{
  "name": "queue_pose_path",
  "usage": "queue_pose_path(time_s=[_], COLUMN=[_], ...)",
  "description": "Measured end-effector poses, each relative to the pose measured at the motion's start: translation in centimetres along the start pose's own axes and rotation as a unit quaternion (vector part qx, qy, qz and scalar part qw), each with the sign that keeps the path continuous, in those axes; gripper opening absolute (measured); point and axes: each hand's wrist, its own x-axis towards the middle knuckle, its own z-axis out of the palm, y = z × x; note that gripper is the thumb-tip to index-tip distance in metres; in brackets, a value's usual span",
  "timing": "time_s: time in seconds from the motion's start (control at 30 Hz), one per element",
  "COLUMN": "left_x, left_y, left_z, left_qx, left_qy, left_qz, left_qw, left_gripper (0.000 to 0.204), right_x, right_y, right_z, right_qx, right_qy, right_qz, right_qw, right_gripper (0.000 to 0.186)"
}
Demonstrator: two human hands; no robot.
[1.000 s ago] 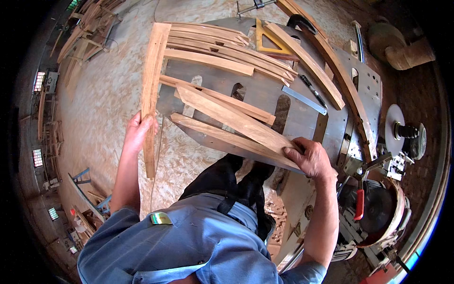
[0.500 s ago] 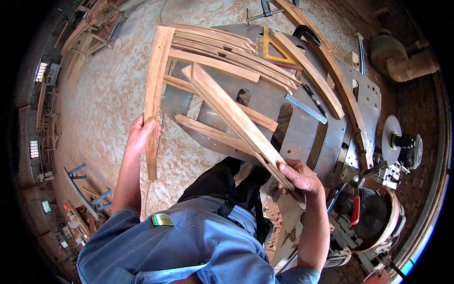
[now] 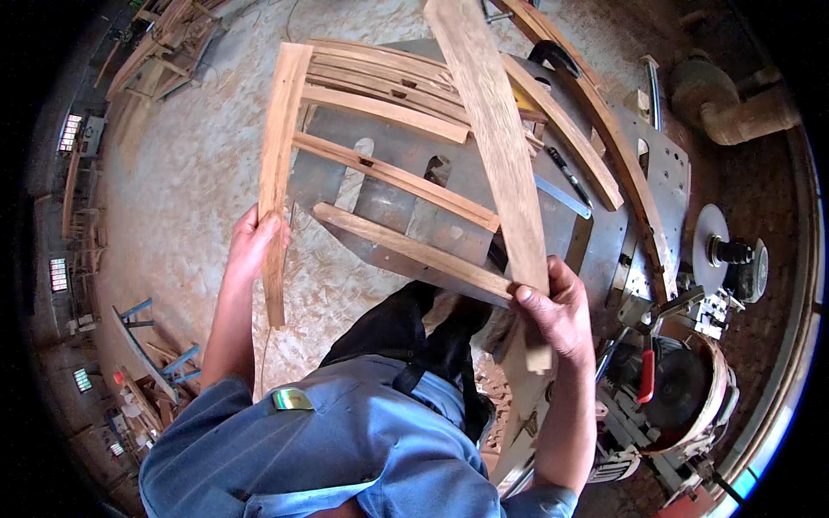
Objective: The person uses a miter saw to cut several thin wooden strips to length. They repeatedly position each strip against the saw fence, lower the blade to cut, and then remove the finished piece. The person also briefly uses a hammer to tap a strip into alignment before cutting.
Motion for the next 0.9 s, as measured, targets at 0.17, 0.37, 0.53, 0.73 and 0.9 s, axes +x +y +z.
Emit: queue_pose_path(time_s=[0.17,0.37,0.53,0.73,0.9], left_x=[-0.8,-3.5,-5.3,-5.4,-5.0], left_y=[-0.2,5.2,5.9,4.5,3.3], left_z=[0.3,4.8,9.7,10.9,10.4], left_qx=[-0.022,0.219,0.329,0.454,0.466], left_qy=[-0.013,-0.083,-0.088,-0.154,-0.176], left_qz=[-0.026,-0.007,0.186,0.247,0.277], left_qw=[0.999,0.972,0.922,0.842,0.822], left_gripper=[0.029,0.022,0.046,0.051,0.05], right_x=[0.9,2.7,4.0,3.6,2.7], right_y=[-2.7,-3.6,0.5,6.6,6.8], right_z=[4.0,6.2,10.2,12.4,11.8], right_qx=[0.134,0.268,0.365,0.417,0.45], right_qy=[0.072,0.115,0.141,0.098,0.102], right_qz=[-0.128,-0.192,-0.165,-0.104,-0.077], right_qw=[0.98,0.937,0.905,0.898,0.884], right_gripper=[0.037,0.045,0.029,0.045,0.048])
